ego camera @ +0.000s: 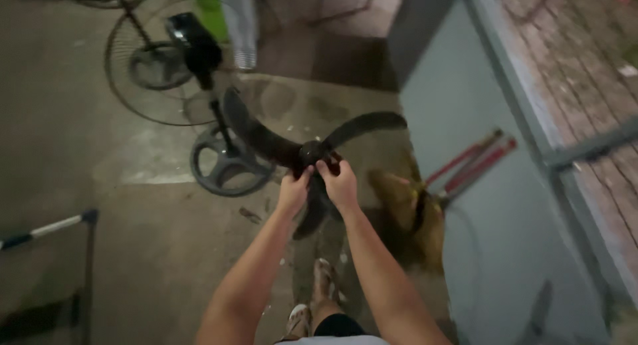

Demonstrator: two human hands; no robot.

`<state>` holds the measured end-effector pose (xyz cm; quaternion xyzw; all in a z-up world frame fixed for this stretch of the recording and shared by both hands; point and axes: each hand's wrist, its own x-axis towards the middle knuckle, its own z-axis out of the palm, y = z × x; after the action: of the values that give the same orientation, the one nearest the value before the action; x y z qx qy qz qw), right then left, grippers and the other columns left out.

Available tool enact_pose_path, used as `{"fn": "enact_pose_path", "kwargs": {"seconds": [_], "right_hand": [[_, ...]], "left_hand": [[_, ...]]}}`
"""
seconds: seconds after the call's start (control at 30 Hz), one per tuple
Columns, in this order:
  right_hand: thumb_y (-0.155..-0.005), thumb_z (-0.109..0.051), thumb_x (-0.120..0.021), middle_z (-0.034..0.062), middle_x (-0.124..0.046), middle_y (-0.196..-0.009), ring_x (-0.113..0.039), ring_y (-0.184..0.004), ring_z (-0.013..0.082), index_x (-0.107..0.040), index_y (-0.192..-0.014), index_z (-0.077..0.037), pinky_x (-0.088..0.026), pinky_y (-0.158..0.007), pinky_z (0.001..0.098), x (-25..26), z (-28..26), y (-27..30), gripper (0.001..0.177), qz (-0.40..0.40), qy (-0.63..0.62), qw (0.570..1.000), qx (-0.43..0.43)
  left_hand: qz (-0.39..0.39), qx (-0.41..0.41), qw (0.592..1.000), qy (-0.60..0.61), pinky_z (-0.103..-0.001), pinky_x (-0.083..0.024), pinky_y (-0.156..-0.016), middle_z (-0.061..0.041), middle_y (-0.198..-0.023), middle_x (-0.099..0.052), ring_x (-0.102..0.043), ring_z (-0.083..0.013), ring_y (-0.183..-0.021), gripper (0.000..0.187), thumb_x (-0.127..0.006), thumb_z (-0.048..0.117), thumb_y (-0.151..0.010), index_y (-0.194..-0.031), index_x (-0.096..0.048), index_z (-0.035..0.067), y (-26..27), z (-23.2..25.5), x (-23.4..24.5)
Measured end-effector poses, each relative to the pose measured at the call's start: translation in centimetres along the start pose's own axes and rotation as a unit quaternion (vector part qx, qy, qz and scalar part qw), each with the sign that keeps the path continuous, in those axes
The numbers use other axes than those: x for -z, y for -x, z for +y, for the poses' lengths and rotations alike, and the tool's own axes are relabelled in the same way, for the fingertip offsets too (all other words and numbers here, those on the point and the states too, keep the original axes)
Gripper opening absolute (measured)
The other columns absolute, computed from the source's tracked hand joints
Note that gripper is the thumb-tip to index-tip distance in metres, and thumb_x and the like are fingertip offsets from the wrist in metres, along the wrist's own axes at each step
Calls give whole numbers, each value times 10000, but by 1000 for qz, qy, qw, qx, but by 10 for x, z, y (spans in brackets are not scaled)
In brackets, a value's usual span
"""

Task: The person disassembles a standing electric fan by removing the front grille, fan blades, and rear grille. They then reassemble the fan by reinstalling the blades, securing the hub cap, and reattaching the grilles. The person also brushes dust off the front grille during the process.

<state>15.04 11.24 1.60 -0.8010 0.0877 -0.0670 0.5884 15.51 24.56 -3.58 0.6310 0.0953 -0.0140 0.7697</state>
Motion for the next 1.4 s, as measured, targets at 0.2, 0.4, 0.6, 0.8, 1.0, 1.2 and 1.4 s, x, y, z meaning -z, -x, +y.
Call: {"fn": "enact_pose_path", "kwargs": {"seconds": [0.2,0.4,0.6,0.8,1.0,1.2,1.4], "right_hand": [[-863,-219,-804,122,-762,-1069,-716,-958,171,-625,-1287,23,-564,-846,336,-74,2,-71,519,-112,-18,992,54],[-849,-129,-776,133,-776,-1043,-715,-930,168,-618,-1301,49,-562,-839,329,-125,-10,-127,511,-224,-51,971,66],[-870,-5,-752,112,-727,-1112,-691,-1002,161,-533,-1376,31,-548,-895,307,-197,7,-173,552,-252,-156,952,80],[-875,71,-715,110,-709,-1138,-681,-1025,174,-506,-1407,-2,-546,-909,308,-270,27,-213,576,-247,-246,936,44],[-885,99,-680,96,-677,-1250,-661,-1124,181,-524,-1418,-32,-539,-966,319,-329,47,-246,570,-209,-276,937,46],[-888,141,-669,80,-647,-1309,-637,-1197,190,-509,-1424,-37,-515,-1028,320,-367,101,-266,587,-183,-358,910,102],[-924,72,-694,60,-636,-1322,-633,-1139,172,-511,-1438,-41,-515,-960,313,-381,149,-290,557,-182,-357,908,120]], "left_hand": [[104,-42,982,-152,-385,-500,-965,-178,-1211,-683,-645,-251,-1125,395,-595,252,-1013,-1258,-606,-57,-78,-17,53],[189,-68,975,-93,-424,-430,-1055,-211,-1336,-627,-579,-321,-1237,459,-650,295,-978,-1303,-609,-27,-131,-21,85],[230,-139,950,-158,-403,-489,-964,-231,-1205,-675,-660,-367,-1100,278,-693,179,-921,-1118,-731,-13,-156,15,119],[245,-73,954,-154,-392,-534,-828,-172,-1050,-754,-722,-296,-942,303,-688,176,-875,-1124,-730,8,-209,21,163],[170,-179,969,-17,-369,-509,-857,-173,-1060,-686,-654,-281,-950,325,-701,129,-890,-1174,-653,-20,-293,-7,208],[87,-113,982,-122,-316,-517,-798,-131,-966,-714,-666,-200,-882,253,-735,58,-894,-1126,-692,-34,-326,-37,245],[-51,-152,981,-112,-315,-558,-850,-83,-1011,-739,-693,-179,-947,219,-704,62,-924,-1133,-720,1,-376,-83,311]]}}
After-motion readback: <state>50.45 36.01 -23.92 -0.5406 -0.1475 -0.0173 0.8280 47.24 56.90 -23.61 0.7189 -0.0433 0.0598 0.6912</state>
